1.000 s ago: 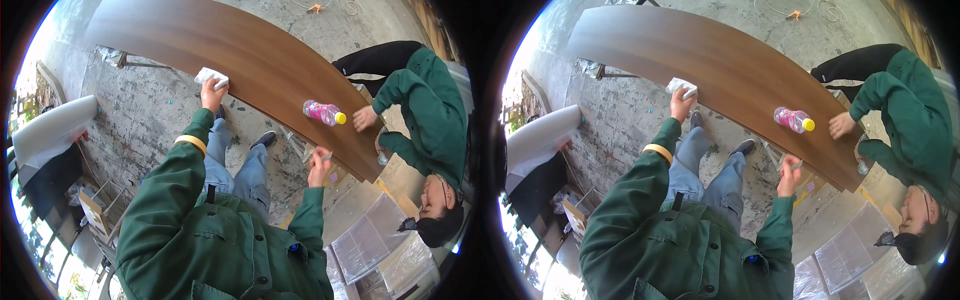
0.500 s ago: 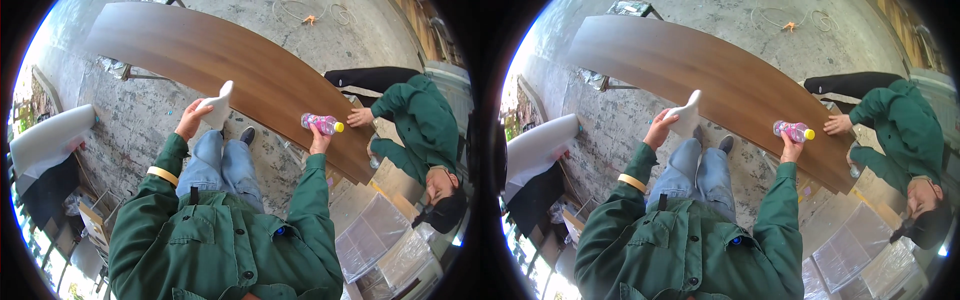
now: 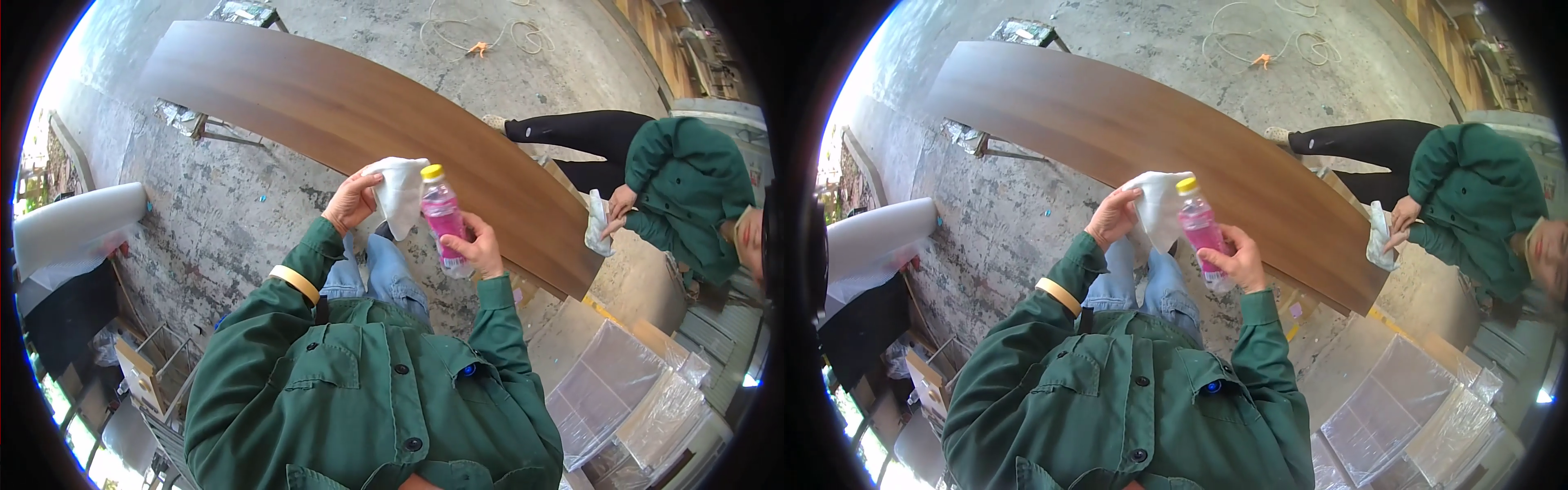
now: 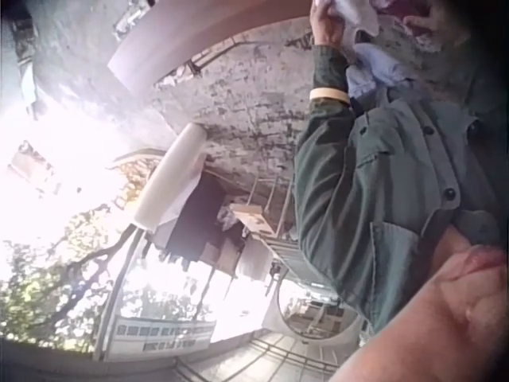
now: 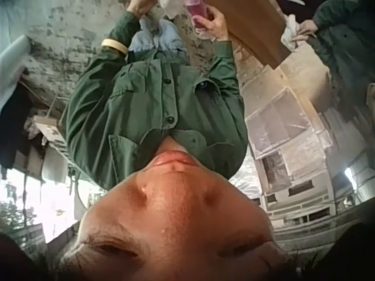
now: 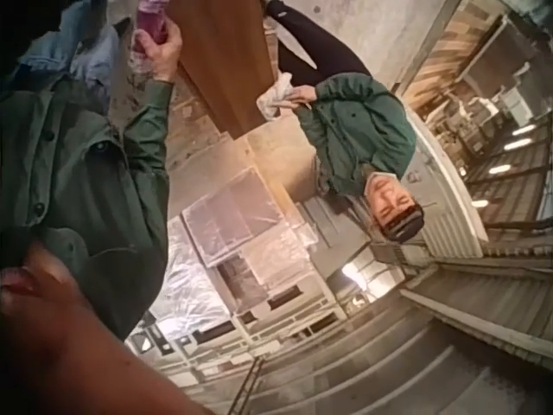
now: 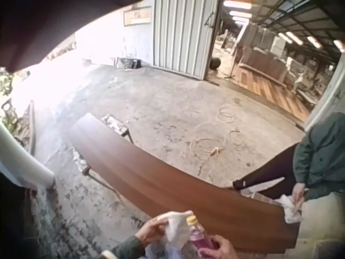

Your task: Clean the surface of a wooden board by scraping off residues and wiping it with cleaning fluid.

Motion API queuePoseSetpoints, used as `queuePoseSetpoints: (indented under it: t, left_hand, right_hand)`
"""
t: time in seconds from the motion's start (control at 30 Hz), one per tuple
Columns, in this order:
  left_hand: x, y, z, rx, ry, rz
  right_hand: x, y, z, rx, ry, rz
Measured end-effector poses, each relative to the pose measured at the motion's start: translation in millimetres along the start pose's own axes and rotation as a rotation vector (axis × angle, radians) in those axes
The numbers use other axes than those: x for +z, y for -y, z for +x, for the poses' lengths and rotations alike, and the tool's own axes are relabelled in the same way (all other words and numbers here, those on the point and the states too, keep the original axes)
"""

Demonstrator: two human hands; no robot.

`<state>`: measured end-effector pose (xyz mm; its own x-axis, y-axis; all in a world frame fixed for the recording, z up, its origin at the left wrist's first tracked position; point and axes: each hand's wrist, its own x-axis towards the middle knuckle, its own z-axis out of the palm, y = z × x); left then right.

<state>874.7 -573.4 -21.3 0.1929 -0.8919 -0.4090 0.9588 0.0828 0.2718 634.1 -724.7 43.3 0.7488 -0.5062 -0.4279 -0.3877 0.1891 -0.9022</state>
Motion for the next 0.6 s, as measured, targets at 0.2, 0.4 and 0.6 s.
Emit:
queuePoseSetpoints:
  t: [0.2, 0.4, 0.6]
  left_hand:
    - [20.6, 36.0, -3.9, -0.048, 0.011, 0.026]
    - [27.6, 57.5, -9.8, -0.151, -0.014, -0.093]
    - [35.5, 72.0, -11.3, -0.105, -0.035, 0.124]
  right_hand:
    - [-4.7, 22.3, -35.2, 0.001, -0.044, -0.304]
    - [-12.5, 55.8, -53.8, -0.055, -0.024, -0.648]
    - [-29.3, 61.8, -63.0, -0.062, -0.005, -0.821]
